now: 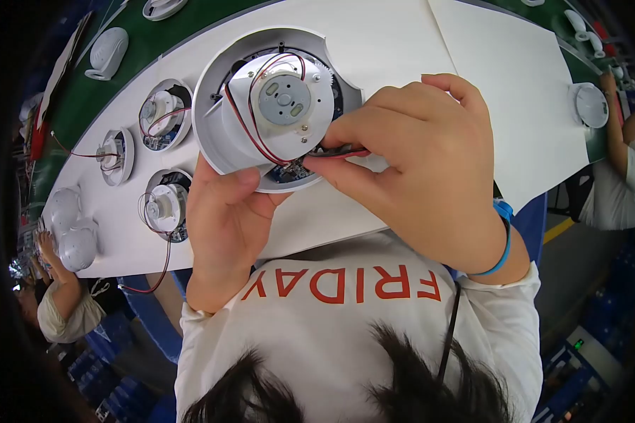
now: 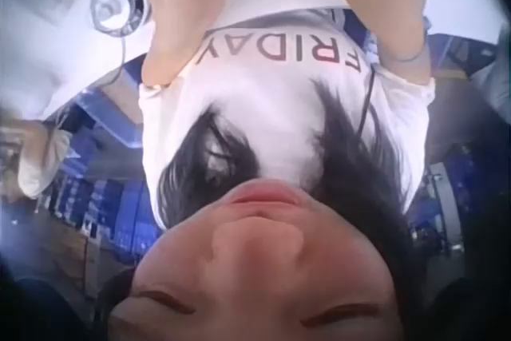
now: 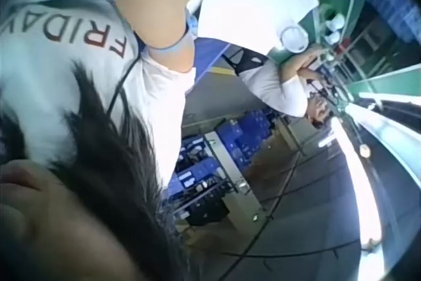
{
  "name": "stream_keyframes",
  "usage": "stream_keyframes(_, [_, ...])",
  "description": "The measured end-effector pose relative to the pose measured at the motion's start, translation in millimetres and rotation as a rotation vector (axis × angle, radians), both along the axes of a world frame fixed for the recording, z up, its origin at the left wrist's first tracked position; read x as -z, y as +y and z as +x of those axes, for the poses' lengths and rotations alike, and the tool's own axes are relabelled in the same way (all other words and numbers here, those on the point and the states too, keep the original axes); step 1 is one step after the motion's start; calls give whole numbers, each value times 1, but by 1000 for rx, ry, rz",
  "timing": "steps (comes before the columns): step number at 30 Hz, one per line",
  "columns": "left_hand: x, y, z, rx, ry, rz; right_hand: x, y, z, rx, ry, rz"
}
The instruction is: The worker assembles plastic camera housings by connecting internal components and then stacks the finished units into a blue bin.
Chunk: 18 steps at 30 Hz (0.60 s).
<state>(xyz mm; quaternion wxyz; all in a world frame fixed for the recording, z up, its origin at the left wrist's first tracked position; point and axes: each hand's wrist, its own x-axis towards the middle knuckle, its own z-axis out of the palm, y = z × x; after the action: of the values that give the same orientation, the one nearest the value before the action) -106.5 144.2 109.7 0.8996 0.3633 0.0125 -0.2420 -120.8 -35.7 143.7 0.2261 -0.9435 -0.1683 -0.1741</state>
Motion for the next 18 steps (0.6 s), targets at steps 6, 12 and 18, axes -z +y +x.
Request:
stream_keyframes(6, [5,-4,3,-49,-5,64,1,7,6,48,-32,-68])
stream_keyframes(12, [18,-9,13,-49,-115,262,9,9,8,30,58,-120])
stream_keyframes(18, [37,-7,33,-33,-74,238,-47,-27,-7,-173,179,-113])
